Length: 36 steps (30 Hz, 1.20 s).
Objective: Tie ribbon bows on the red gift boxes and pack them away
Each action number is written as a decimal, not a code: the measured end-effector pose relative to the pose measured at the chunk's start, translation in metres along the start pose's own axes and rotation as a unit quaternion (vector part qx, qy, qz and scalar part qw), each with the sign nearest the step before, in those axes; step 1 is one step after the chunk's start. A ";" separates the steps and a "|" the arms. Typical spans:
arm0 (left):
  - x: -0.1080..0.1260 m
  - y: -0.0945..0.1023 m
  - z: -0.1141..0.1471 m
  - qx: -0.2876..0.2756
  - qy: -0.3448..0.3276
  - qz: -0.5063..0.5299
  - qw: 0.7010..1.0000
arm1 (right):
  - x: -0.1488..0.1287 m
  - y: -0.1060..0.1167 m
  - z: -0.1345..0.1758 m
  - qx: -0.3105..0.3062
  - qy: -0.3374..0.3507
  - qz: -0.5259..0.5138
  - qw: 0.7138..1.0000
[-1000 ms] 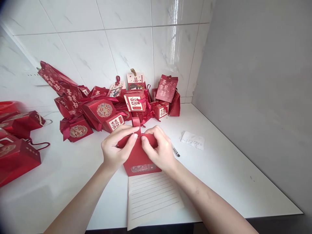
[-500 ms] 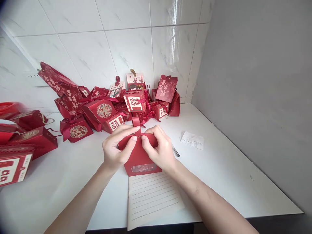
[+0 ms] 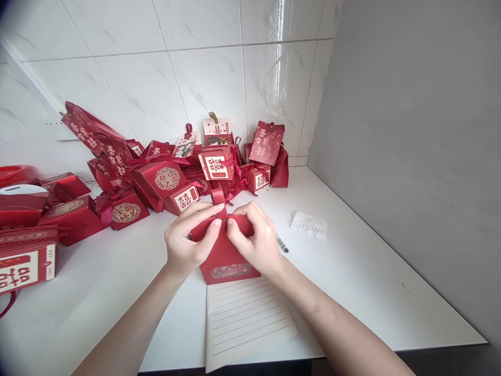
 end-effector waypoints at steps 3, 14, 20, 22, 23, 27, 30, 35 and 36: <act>0.000 0.000 0.000 0.000 -0.001 -0.004 1.000 | 0.001 -0.001 0.000 0.001 0.004 -0.001 1.000; 0.001 0.001 0.000 -0.002 0.001 -0.006 1.000 | 0.001 0.000 0.001 -0.002 0.008 -0.008 1.000; 0.002 0.000 -0.001 0.008 0.006 -0.009 1.000 | 0.001 0.000 0.001 -0.001 0.000 -0.001 1.000; 0.002 0.000 0.000 0.009 0.008 -0.011 1.000 | 0.001 0.000 0.001 0.000 -0.002 -0.001 1.000; 0.002 0.000 0.000 0.009 0.008 -0.012 1.000 | 0.001 0.000 0.001 0.000 -0.002 -0.002 1.000; 0.002 0.000 0.000 0.008 0.006 -0.007 1.000 | 0.000 0.000 0.000 0.001 -0.002 -0.004 1.000; 0.001 0.000 0.001 0.004 0.000 0.005 1.000 | 0.000 0.001 0.001 0.002 0.003 -0.005 1.000; 0.001 0.000 0.001 0.005 -0.006 -0.001 1.000 | 0.000 0.002 0.001 0.003 0.007 -0.007 1.000; 0.001 0.000 0.001 0.006 -0.005 -0.005 1.000 | 0.000 0.002 0.001 0.004 0.005 -0.005 1.000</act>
Point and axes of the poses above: each hand's wrist, its own z-axis away from the middle knuckle, its own y-axis out of the back of the hand, x = y × z, the point moved 2 cm from there along -z, towards the middle knuckle
